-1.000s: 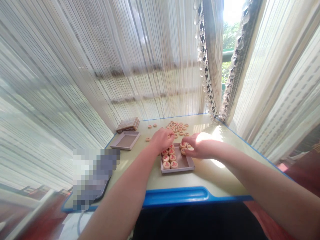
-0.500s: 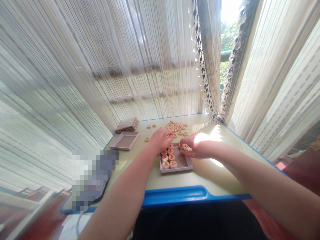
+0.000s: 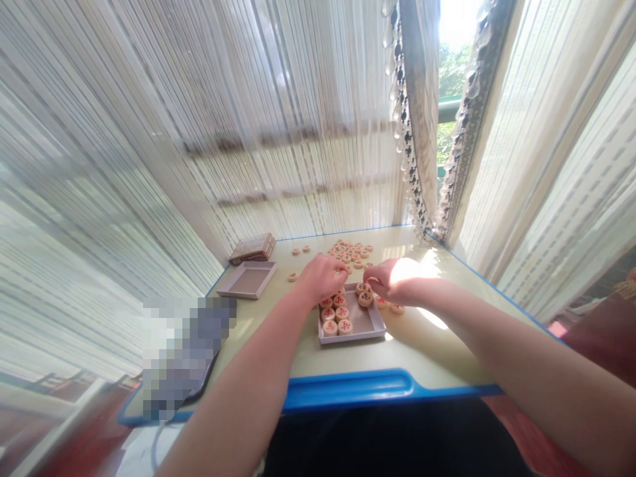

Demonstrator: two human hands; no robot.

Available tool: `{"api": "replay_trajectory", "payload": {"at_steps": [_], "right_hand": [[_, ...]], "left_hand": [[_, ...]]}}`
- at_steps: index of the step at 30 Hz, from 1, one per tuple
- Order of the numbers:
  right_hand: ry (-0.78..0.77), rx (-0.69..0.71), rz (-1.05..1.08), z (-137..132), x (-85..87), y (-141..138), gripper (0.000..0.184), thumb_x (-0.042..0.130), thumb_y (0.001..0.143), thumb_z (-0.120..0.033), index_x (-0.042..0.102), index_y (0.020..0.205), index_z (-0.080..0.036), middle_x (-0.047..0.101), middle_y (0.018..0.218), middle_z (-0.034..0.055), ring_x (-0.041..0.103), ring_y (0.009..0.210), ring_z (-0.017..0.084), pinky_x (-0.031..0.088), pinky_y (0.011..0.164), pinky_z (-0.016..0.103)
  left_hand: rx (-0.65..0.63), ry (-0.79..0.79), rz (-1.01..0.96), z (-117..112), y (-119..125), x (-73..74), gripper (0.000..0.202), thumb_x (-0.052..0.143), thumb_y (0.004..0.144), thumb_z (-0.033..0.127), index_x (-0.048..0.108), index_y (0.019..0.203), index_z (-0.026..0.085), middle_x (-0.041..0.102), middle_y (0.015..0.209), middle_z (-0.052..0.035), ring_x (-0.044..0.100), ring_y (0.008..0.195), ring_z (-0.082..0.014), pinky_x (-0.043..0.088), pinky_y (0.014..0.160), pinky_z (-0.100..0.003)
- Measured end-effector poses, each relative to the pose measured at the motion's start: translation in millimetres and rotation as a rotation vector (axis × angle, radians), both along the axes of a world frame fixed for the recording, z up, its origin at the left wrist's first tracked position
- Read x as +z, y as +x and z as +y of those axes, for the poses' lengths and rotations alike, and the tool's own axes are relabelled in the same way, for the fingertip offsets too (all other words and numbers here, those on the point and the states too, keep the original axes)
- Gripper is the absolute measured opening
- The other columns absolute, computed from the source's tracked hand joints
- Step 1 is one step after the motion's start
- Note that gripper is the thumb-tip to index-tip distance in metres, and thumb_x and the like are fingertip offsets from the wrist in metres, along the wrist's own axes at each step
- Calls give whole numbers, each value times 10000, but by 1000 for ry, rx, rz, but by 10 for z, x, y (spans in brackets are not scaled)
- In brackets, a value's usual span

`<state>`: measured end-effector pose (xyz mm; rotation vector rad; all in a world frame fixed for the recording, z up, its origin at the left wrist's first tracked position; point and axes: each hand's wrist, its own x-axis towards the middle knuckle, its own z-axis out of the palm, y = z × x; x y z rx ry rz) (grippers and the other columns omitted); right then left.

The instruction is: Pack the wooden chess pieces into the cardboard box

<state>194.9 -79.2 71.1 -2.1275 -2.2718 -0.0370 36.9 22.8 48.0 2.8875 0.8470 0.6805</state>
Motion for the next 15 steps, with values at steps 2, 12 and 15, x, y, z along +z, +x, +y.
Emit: {"api": "replay_trajectory", "payload": {"at_steps": [2,12,15], "right_hand": [[4,-6,10,16,-24,24,302,370,801,-316,652,873,-240,655,766,48,561,645,174,304,485,242],[297,-82,74,400,-444,541,449,410,770,-227,528,1203,-201,621,939,87,559,759,193,408,646,265],[330,-32,79,466,-556,591,446,418,776,-220,535,1206,-216,592,1013,89,528,845,209,417,746,293]], "left_hand": [[10,0,-2,0,0,1,286,442,753,217,713,839,190,697,846,-34,601,821,-171,446,813,-280],[57,-51,-17,-18,2,24,342,341,844,276,653,959,196,675,944,-30,587,875,-176,431,799,-274],[69,-67,-38,-26,3,35,367,292,875,295,639,935,194,671,913,-29,585,840,-163,421,776,-258]]}}
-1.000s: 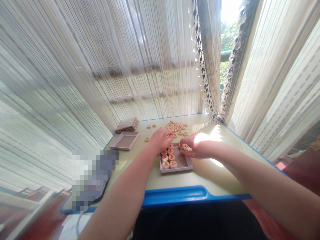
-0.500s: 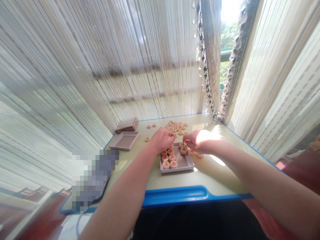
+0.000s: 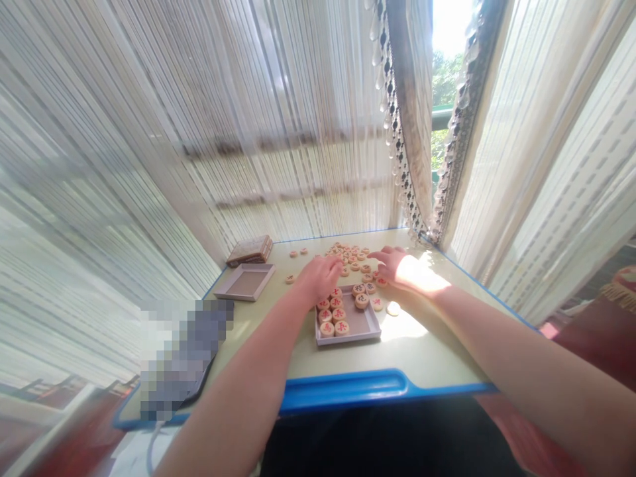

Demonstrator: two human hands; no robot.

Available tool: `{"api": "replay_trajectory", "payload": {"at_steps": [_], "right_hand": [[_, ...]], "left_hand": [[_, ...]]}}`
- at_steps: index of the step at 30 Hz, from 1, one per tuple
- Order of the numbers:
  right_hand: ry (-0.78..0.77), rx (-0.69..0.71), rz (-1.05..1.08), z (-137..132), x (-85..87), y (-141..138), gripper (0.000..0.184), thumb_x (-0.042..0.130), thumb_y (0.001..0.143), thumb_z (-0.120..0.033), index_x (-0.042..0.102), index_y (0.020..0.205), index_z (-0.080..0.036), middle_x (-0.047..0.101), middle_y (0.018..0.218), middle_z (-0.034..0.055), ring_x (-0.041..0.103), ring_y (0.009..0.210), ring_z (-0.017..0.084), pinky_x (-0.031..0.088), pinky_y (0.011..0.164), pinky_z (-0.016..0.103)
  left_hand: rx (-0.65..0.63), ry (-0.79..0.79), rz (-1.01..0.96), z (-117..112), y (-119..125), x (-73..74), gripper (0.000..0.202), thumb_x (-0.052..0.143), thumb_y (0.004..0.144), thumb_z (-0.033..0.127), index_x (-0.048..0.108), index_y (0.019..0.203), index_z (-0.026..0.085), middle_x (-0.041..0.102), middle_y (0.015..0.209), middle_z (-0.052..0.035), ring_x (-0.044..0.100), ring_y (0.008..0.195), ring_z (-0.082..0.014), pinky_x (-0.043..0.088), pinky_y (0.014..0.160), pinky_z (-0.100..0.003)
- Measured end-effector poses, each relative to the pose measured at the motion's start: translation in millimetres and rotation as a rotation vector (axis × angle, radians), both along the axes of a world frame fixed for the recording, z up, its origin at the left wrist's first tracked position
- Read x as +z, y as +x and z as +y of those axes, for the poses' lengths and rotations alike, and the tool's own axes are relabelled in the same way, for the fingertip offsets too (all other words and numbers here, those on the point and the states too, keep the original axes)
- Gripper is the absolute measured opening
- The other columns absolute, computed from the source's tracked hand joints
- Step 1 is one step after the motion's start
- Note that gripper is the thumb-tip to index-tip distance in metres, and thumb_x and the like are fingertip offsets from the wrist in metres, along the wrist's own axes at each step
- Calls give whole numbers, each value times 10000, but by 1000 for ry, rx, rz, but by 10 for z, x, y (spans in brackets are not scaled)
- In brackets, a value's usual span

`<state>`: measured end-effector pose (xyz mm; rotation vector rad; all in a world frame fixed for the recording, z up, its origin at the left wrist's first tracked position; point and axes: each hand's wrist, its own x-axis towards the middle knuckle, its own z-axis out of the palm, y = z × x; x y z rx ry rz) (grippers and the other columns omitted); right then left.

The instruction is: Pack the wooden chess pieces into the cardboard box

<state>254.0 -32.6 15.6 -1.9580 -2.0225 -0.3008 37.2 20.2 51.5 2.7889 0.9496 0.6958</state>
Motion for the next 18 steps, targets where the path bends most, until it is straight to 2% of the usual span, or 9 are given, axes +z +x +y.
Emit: {"api": "replay_trajectory", "payload": {"at_steps": [6,11,14,16,18], "right_hand": [[-54,50,149,13,-30,-72,386,352,820,-209,616,1102,-226,592,1108,50,484,991,222,392,880,318],[-36,17,227,29,-10,-70,407,343,820,-196,582,1148,-233,584,1136,49,496,1037,208,387,907,313],[10,-9,248,73,-58,-42,409,336,841,-224,549,1187,-181,551,1195,78,466,1110,207,350,957,314],[27,-7,244,115,-100,-26,435,323,870,-288,495,1243,-146,496,1272,103,416,1179,219,306,998,326],[-19,42,219,166,-135,-16,462,292,893,-322,458,1276,-123,443,1330,115,367,1232,220,253,1032,333]], "left_hand": [[-21,35,20,20,-13,-9,431,237,895,333,600,727,173,634,726,-30,555,712,-151,394,671,-254],[-13,58,37,40,-18,-38,454,217,899,347,585,696,175,614,693,-31,540,686,-153,390,652,-265],[31,74,47,71,-20,-68,448,217,899,336,600,733,175,628,741,-43,548,762,-165,406,740,-284],[110,105,22,114,-21,-87,402,246,890,308,618,821,174,643,881,-62,539,902,-182,373,875,-324],[197,90,-6,175,-23,-101,361,272,881,286,613,939,180,610,1066,-78,474,1076,-204,286,992,-375]]}}
